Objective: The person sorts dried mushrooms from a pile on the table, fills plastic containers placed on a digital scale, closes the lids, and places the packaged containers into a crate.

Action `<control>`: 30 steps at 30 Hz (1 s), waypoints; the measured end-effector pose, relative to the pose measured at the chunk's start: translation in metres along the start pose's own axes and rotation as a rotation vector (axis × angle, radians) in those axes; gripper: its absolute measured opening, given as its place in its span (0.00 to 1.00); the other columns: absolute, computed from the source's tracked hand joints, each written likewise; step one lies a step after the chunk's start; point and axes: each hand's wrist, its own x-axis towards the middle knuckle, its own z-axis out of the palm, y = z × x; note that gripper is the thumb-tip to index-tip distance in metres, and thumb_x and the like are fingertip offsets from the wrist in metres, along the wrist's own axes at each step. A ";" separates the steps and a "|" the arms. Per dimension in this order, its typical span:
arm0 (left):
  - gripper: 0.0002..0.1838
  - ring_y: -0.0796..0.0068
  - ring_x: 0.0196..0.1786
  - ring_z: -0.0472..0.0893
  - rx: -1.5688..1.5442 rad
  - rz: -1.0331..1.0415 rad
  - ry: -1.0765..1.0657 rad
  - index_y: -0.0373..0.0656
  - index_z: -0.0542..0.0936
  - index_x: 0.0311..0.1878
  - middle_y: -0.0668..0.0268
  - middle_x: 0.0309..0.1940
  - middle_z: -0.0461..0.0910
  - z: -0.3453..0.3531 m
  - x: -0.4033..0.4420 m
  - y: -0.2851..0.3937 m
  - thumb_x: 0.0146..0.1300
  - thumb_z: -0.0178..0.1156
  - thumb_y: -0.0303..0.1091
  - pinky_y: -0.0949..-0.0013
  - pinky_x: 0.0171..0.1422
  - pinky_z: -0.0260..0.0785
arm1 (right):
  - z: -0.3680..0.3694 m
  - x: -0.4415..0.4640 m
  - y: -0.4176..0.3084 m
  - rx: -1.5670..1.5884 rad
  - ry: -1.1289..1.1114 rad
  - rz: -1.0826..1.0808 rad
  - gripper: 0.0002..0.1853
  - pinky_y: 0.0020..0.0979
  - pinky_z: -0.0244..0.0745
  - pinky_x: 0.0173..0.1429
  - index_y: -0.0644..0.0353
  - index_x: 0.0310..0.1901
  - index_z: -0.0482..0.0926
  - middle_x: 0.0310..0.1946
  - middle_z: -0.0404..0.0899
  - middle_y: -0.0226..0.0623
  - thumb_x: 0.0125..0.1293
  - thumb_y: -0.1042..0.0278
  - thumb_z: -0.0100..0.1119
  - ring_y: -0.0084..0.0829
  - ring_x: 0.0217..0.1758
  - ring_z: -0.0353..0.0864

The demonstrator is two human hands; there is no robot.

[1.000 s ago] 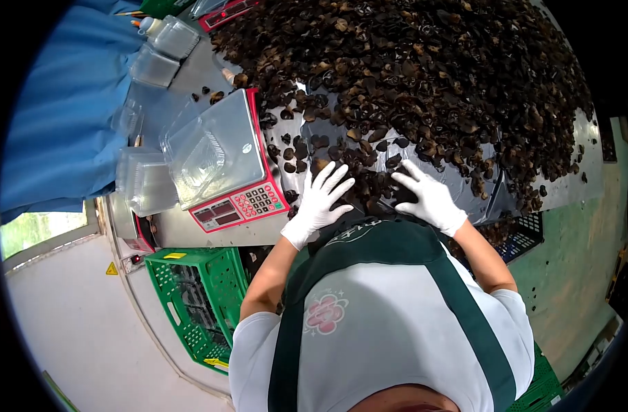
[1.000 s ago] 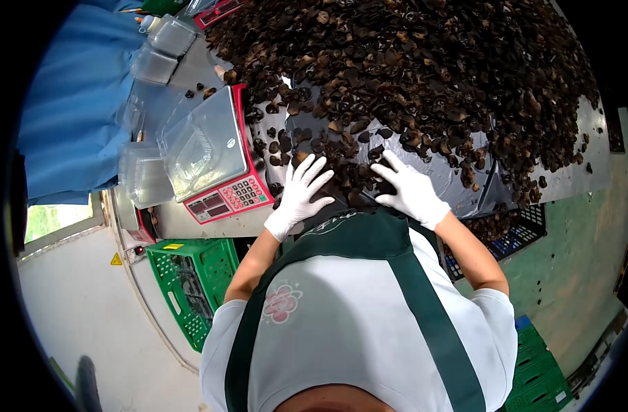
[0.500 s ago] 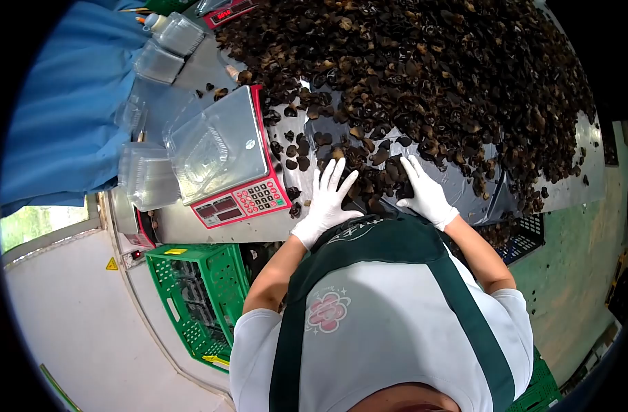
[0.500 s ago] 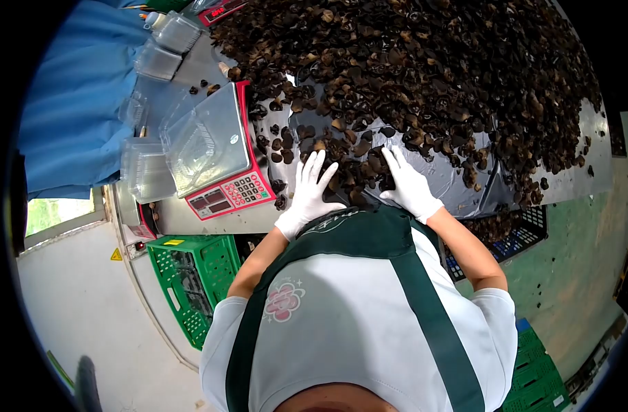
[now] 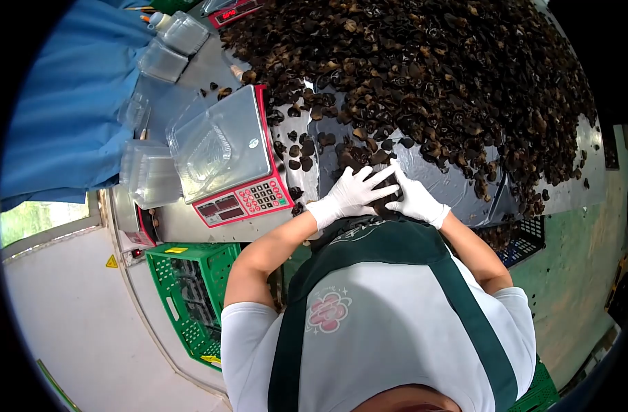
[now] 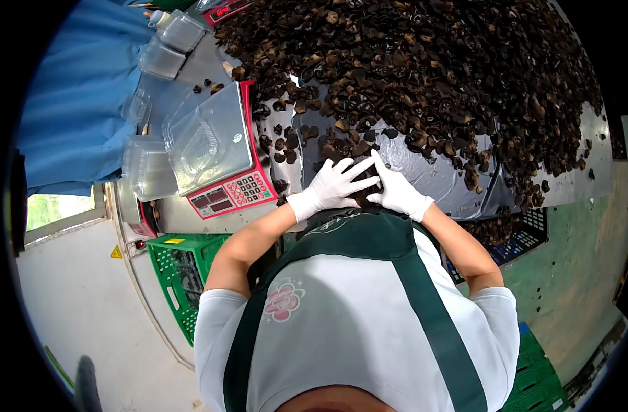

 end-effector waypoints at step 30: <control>0.11 0.84 0.32 0.76 -1.016 -1.075 1.042 0.35 0.84 0.40 0.71 0.32 0.83 -0.030 -0.028 -0.021 0.59 0.68 0.33 0.76 0.41 0.69 | -0.024 -0.011 0.015 -0.100 0.324 -0.071 0.32 0.31 0.77 0.44 0.57 0.66 0.66 0.54 0.78 0.46 0.59 0.69 0.64 0.31 0.33 0.81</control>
